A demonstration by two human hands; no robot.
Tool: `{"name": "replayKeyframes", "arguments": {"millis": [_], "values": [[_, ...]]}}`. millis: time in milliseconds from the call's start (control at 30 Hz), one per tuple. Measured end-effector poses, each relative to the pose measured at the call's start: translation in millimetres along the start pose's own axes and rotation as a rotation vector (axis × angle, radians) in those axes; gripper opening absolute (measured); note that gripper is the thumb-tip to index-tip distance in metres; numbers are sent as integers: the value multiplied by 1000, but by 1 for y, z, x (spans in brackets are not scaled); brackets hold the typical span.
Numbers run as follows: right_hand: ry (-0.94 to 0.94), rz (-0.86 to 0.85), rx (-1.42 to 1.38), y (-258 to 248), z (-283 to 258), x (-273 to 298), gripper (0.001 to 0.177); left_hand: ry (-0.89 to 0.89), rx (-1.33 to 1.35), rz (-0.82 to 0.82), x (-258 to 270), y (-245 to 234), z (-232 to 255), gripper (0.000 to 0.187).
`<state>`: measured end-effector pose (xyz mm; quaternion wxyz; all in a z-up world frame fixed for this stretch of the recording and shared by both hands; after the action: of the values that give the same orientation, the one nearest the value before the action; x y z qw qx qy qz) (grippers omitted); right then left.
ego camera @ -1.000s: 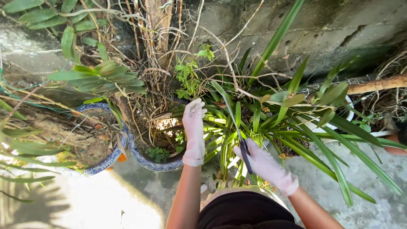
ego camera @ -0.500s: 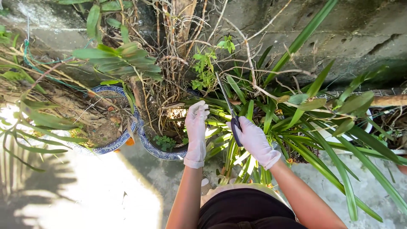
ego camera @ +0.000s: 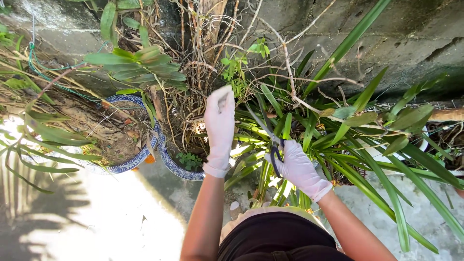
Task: Pruning leaves and trimming various potted plants in an outdoor garden.
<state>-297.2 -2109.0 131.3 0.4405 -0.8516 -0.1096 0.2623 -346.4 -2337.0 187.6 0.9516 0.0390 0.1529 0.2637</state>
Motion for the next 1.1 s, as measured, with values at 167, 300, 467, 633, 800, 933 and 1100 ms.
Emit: {"name": "replayKeyframes", "arguments": {"millis": [167, 300, 467, 633, 800, 933, 1100], "values": [[107, 13, 46, -13, 0, -12, 32, 218, -155, -184, -36, 18, 44, 24], [76, 35, 80, -11, 4, -22, 30, 215, -335, -296, -56, 41, 66, 31], [91, 23, 130, -12, 1, -33, 30, 298, -432, -519, -76, 58, 42, 31], [112, -5, 142, -15, -2, -37, 30, 219, -489, -598, -77, 64, 50, 18], [141, -39, 78, -19, -2, -34, 31, 76, -372, -594, -84, 66, 39, 14], [214, -57, -38, -18, 0, -28, 30, 67, -121, -483, -93, 61, 30, 9], [265, -45, -88, -19, -2, -18, 30, 33, 40, -368, -96, 44, 26, 8]]}}
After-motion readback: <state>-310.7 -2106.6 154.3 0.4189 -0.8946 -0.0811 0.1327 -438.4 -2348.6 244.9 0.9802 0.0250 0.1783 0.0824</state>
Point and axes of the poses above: each hand's wrist, its own x-axis away from the middle knuckle, its own y-axis out of the palm, z = x × y, the point moved 1 cm from there along -x, towards the middle knuckle, and after that the axes turned 2 degrees about x, right-handed, at the moved point
